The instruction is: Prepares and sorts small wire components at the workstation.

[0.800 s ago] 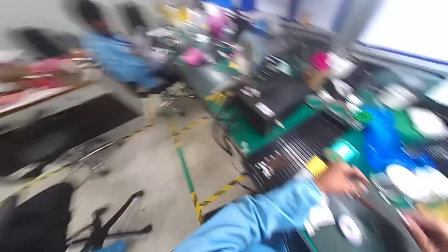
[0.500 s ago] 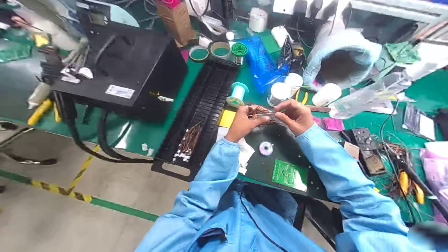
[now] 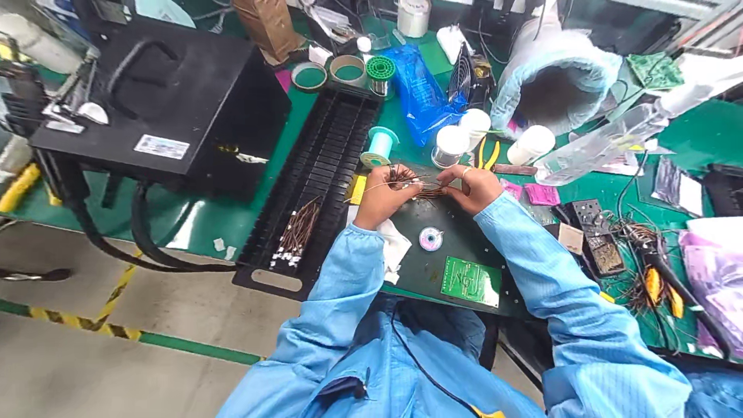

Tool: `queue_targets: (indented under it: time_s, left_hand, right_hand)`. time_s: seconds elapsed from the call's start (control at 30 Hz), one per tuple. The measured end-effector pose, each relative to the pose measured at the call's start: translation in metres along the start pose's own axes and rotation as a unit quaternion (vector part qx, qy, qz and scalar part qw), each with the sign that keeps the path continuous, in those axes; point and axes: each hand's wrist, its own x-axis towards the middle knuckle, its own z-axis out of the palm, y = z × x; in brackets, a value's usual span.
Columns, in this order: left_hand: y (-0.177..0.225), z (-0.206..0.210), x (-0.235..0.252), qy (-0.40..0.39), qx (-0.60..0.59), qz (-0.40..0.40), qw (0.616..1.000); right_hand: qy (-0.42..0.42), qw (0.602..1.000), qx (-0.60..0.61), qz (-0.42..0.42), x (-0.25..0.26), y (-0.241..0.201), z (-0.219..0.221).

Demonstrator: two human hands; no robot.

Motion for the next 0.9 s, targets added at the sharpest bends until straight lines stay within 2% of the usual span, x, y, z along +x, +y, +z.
queue_targets:
  time_s: [0.07,0.17,0.23,0.33,0.43,0.6,0.77,0.9]
  left_hand:
    - [0.001,-0.004,-0.002,0.005,0.092,-0.021,0.996]
    - [0.013,-0.009,-0.01,0.004,0.244,-0.074,0.967]
    - [0.018,-0.011,-0.017,-0.003,0.286,-0.102,0.953]
    - [0.019,-0.015,-0.024,0.005,0.312,-0.105,0.944]
    - [0.018,-0.012,-0.023,0.021,0.333,-0.119,0.935]
    - [0.019,0.0,-0.02,0.026,0.343,-0.125,0.931]
    - [0.017,0.013,-0.019,0.019,0.348,-0.127,0.929]
    - [0.018,0.02,-0.013,0.018,0.363,-0.117,0.924]
  right_hand:
    - [-0.018,1.0,-0.009,-0.005,-0.002,0.004,-0.002]
    - [-0.038,0.999,-0.014,-0.022,-0.004,0.008,-0.01]
    - [-0.025,0.999,-0.04,-0.016,-0.007,0.012,-0.021]
    - [0.01,0.992,-0.121,0.02,-0.015,0.022,-0.039]
    - [-0.019,0.982,-0.17,0.078,-0.022,0.024,-0.052]
    - [-0.081,0.974,-0.171,0.124,-0.027,0.016,-0.047]
    - [-0.067,0.965,-0.191,0.169,-0.028,0.015,-0.023]
    - [-0.07,0.969,-0.166,0.168,-0.029,0.01,-0.021]
